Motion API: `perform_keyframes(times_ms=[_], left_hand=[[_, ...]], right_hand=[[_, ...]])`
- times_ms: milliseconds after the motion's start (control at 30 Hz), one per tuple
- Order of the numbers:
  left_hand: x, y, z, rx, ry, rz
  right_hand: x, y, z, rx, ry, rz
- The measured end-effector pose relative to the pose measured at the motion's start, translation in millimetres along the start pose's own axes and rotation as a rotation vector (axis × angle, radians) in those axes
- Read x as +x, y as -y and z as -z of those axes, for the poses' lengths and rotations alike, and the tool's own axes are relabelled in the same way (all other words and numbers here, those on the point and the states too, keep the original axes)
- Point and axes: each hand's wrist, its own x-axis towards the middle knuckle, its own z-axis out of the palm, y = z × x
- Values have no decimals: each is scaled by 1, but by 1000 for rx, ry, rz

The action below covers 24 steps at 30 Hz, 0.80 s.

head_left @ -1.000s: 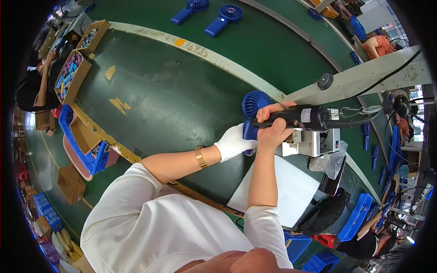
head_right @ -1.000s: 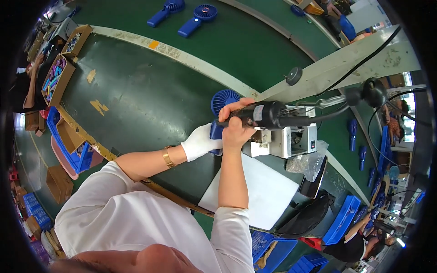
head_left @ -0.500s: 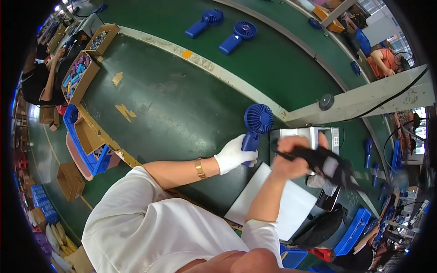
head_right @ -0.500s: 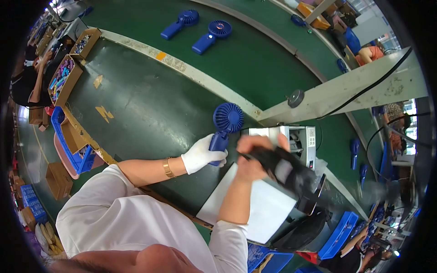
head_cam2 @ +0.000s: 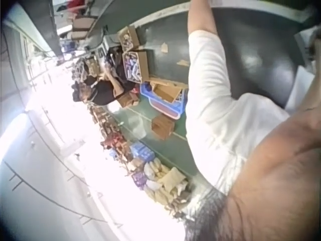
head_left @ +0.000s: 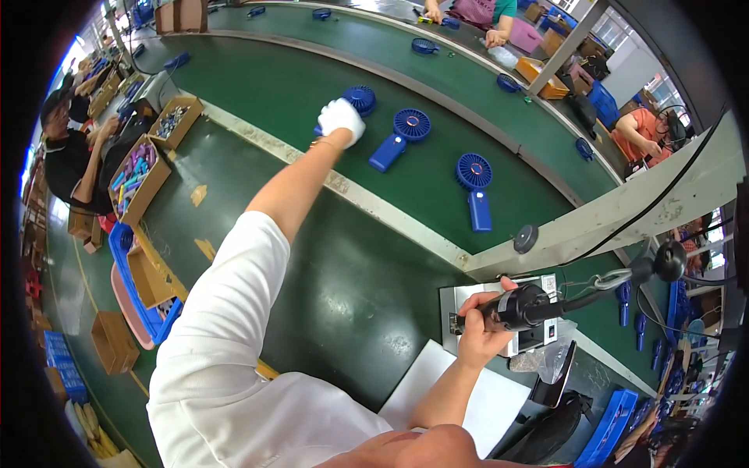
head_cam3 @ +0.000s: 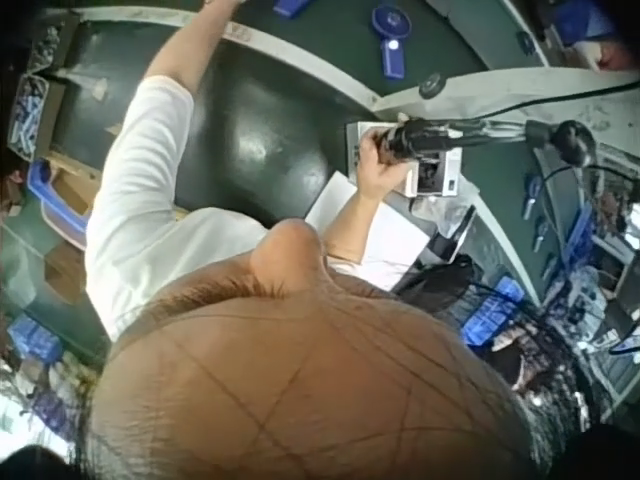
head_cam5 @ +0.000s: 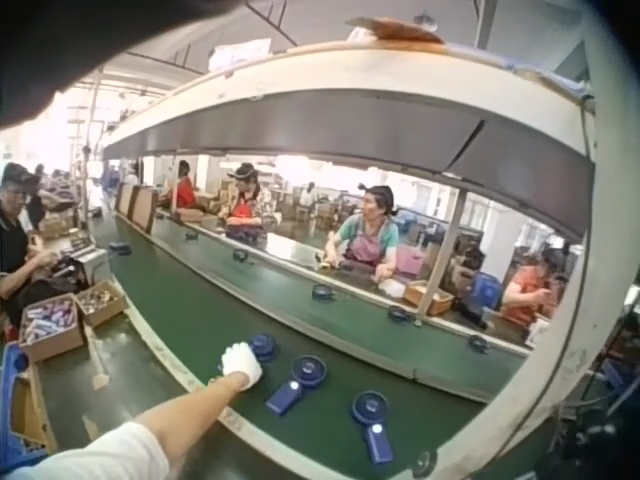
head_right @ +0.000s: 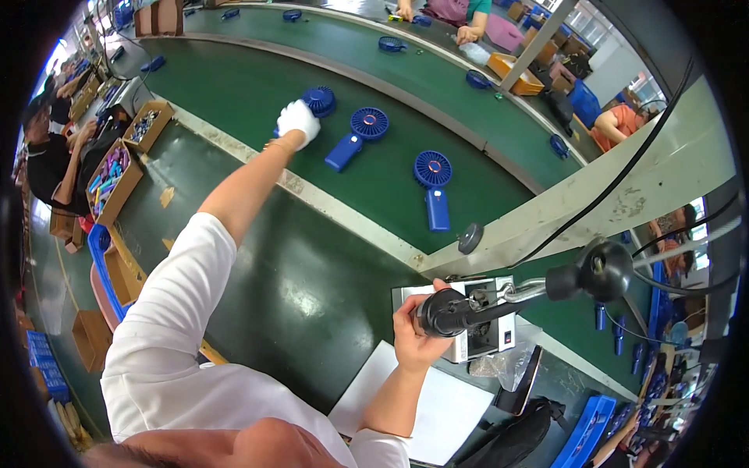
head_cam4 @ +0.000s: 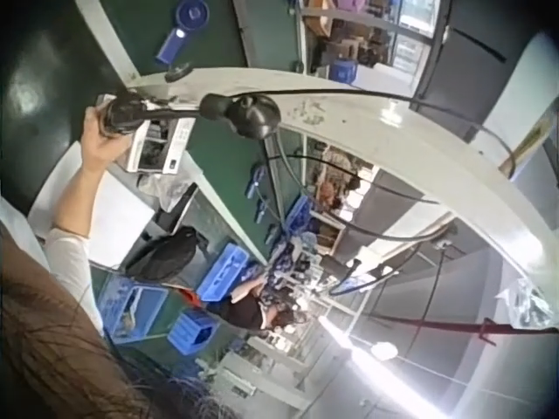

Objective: The person assembles handheld fans by driving screws into them with an electric screwdriver and placing the assembled fans onto the conveyor belt.

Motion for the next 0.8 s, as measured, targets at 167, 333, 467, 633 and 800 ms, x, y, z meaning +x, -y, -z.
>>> perform_keyframes(times_ms=[167, 333, 467, 633, 800], left_hand=[[24, 31, 2, -134, 273, -184], [-75, 42, 24, -1367, 792, -108], [-175, 54, 64, -1850, 1271, -39], [-251, 55, 87, -1920, 1266, 49], [-303, 51, 80, -1728, 1386, 156]], right_hand=[[4, 4, 2, -14, 57, -17], [5, 3, 3, 101, 107, -44], [6, -2, 5, 116, 93, -45], [8, -2, 0, -29, 50, 45], [5, -9, -3, -83, -86, 89]])
